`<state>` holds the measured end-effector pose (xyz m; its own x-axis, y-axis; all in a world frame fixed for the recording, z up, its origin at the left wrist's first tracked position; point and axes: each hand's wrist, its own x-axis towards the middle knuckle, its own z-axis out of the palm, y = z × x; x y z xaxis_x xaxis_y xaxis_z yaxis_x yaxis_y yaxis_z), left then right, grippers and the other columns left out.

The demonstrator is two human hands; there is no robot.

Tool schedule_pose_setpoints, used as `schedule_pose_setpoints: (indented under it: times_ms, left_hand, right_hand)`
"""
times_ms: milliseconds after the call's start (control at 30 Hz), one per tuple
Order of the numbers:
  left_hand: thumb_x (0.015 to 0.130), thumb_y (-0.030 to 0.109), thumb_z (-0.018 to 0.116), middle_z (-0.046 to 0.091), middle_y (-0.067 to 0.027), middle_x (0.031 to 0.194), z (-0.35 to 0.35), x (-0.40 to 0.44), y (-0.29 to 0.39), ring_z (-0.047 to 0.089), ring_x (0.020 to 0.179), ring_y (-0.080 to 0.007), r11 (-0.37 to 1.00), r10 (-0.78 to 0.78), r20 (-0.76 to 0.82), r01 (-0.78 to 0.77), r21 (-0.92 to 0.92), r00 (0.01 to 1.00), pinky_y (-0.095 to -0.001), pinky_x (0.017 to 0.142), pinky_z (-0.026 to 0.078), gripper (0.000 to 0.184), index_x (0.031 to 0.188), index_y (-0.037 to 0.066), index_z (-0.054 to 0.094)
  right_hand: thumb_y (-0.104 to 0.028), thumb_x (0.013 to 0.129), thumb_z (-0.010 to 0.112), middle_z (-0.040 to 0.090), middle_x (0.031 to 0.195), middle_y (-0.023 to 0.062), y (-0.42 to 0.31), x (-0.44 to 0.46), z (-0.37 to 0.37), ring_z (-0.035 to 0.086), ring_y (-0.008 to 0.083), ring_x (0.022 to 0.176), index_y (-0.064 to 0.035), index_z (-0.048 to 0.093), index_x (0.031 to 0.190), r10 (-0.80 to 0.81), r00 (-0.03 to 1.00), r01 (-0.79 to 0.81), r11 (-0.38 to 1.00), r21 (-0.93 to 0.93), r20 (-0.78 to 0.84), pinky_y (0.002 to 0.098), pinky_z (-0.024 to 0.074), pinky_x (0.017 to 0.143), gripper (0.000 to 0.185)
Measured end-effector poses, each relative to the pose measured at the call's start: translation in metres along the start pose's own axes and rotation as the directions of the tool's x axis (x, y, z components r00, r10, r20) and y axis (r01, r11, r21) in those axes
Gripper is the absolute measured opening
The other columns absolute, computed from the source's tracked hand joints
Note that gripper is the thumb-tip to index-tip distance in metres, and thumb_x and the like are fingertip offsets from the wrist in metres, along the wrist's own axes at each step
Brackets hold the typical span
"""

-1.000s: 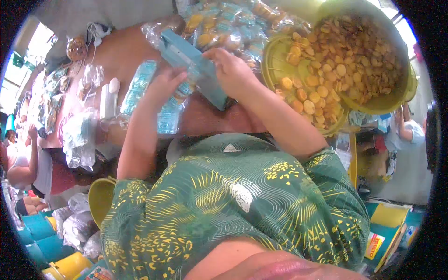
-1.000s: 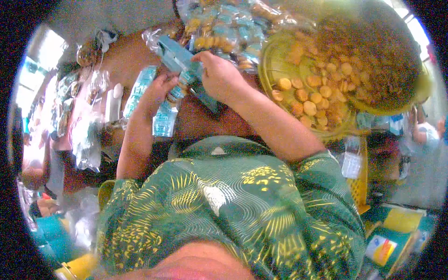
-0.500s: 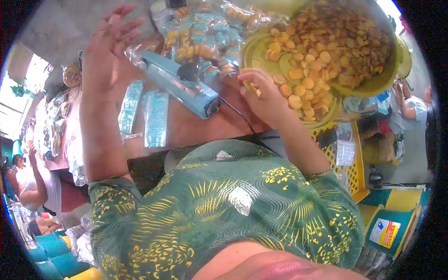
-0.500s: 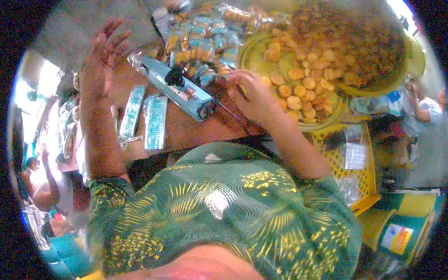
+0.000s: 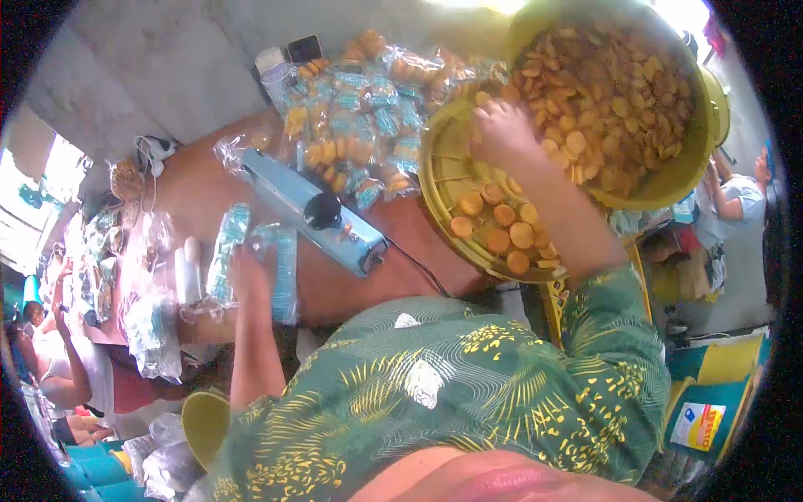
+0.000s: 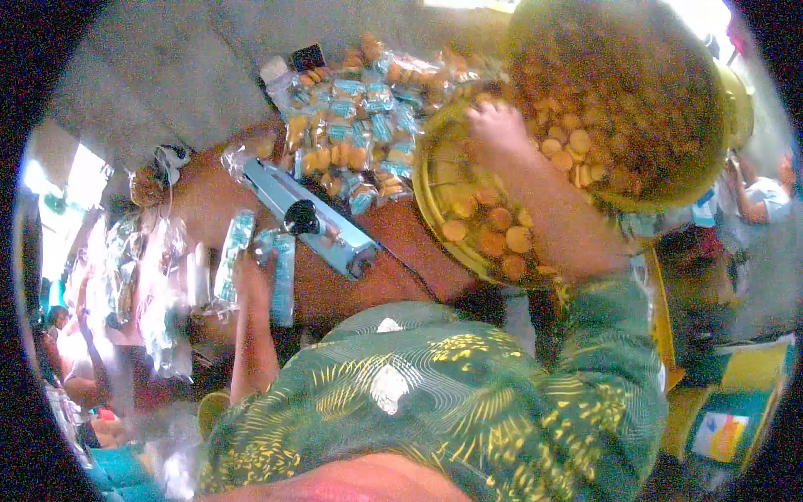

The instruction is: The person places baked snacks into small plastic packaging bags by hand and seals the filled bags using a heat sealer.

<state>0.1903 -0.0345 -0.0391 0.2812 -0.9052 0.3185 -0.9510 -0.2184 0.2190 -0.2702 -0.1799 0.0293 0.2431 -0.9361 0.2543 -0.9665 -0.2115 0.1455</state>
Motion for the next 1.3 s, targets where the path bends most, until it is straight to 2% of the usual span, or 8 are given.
schedule_pose_setpoints:
  times_ms: [200, 567, 833, 933, 1000, 1100, 1233, 1300]
  left_hand:
    - [0.084, 0.028, 0.069, 0.064, -0.0170, 0.090, 0.010, -0.001, -0.004, 0.059, 0.092, -0.0373, 0.989, -0.002, -0.036, -0.003, -0.149, 0.999, -0.0473, 0.083, 0.046, 0.037, 0.112, 0.005, 0.061]
    - [0.083, 0.019, 0.071, 0.062, -0.0160, 0.081, -0.004, -0.002, 0.005, 0.059, 0.081, -0.0378, 0.982, -0.014, -0.019, 0.010, -0.190, 1.000, -0.0458, 0.072, 0.046, 0.020, 0.090, 0.003, 0.060]
    - [0.088, 0.014, 0.064, 0.062, -0.0150, 0.090, 0.015, 0.004, -0.021, 0.061, 0.081, -0.0325, 0.956, -0.054, -0.146, 0.009, -0.292, 0.988, -0.0426, 0.069, 0.048, 0.016, 0.092, 0.000, 0.060]
    - [0.089, 0.015, 0.062, 0.059, -0.0107, 0.090, -0.028, 0.006, 0.004, 0.058, 0.082, -0.0249, 0.452, -0.392, 0.244, 0.417, -0.789, 0.887, -0.0375, 0.068, 0.048, 0.014, 0.091, 0.002, 0.059]
    - [0.092, 0.015, 0.059, 0.055, -0.0051, 0.088, 0.006, 0.022, -0.049, 0.053, 0.077, -0.0149, 0.760, -0.179, -0.265, -0.038, -0.648, 0.947, -0.0306, 0.064, 0.046, 0.010, 0.091, 0.005, 0.057]
    - [0.095, 0.012, 0.056, 0.054, -0.0030, 0.084, -0.059, 0.025, 0.008, 0.050, 0.073, -0.0098, 0.502, -0.320, -0.372, -0.177, -0.846, 0.871, -0.0270, 0.061, 0.044, 0.006, 0.095, 0.005, 0.055]
    - [0.097, 0.028, 0.053, 0.059, -0.0091, 0.091, -0.076, 0.006, 0.048, 0.056, 0.083, -0.0203, 0.672, -0.107, -0.501, -0.309, -0.673, 0.859, -0.0374, 0.082, 0.048, 0.025, 0.100, 0.004, 0.057]
    - [0.094, 0.024, 0.056, 0.059, -0.0081, 0.089, -0.070, -0.004, 0.072, 0.057, 0.080, -0.0192, 0.629, 0.147, -0.518, -0.484, -0.608, 0.842, -0.0367, 0.080, 0.048, 0.021, 0.099, 0.004, 0.057]
  right_hand:
    - [-0.036, 0.084, 0.062, 0.064, 0.120, 0.0077, 0.035, 0.134, 0.042, 0.059, 0.0291, 0.113, -0.0158, 0.066, 0.118, 0.153, 0.924, -0.119, 0.986, -0.116, 0.351, 0.0403, 0.0473, 0.093, 0.040]
    - [-0.033, 0.091, 0.052, 0.059, 0.128, 0.0098, 0.042, 0.141, 0.055, 0.058, 0.0241, 0.115, -0.0128, 0.064, 0.119, 0.107, 0.887, -0.089, 0.994, -0.060, 0.450, 0.0360, 0.0482, 0.093, 0.036]
    - [-0.026, 0.086, 0.060, 0.059, 0.124, 0.0133, 0.050, 0.073, 0.032, 0.058, 0.0274, 0.111, -0.0084, 0.065, 0.112, 0.144, 0.907, -0.330, 0.825, 0.458, 0.395, 0.0376, 0.0487, 0.091, 0.032]
    - [-0.024, 0.085, 0.063, 0.059, 0.122, 0.0146, 0.042, 0.033, 0.016, 0.058, 0.0286, 0.109, -0.0067, 0.065, 0.109, 0.158, 0.907, -0.393, 0.651, 0.650, 0.390, 0.0382, 0.0488, 0.091, 0.030]
    - [-0.022, 0.084, 0.064, 0.059, 0.121, 0.0154, 0.032, 0.002, 0.011, 0.058, 0.0295, 0.108, -0.0056, 0.066, 0.108, 0.166, 0.928, -0.355, 0.667, 0.655, 0.334, 0.0386, 0.0489, 0.090, 0.029]
    - [-0.019, 0.082, 0.069, 0.058, 0.120, 0.0163, 0.031, -0.046, 0.031, 0.056, 0.0346, 0.108, -0.0040, 0.065, 0.107, -0.108, 0.992, 0.123, 0.842, 0.525, -0.060, 0.0408, 0.0483, 0.091, 0.030]
    - [-0.027, 0.084, 0.070, 0.057, 0.122, 0.0157, 0.003, -0.090, 0.014, 0.054, 0.0332, 0.114, -0.0046, 0.060, 0.117, -0.035, 0.992, -0.030, 0.876, 0.482, 0.125, 0.0403, 0.0455, 0.096, 0.040]
    - [-0.027, 0.085, 0.069, 0.057, 0.122, 0.0144, -0.005, -0.104, 0.007, 0.055, 0.0311, 0.115, -0.0044, 0.061, 0.117, -0.011, 0.993, 0.077, 0.804, 0.589, -0.116, 0.0401, 0.0452, 0.096, 0.040]
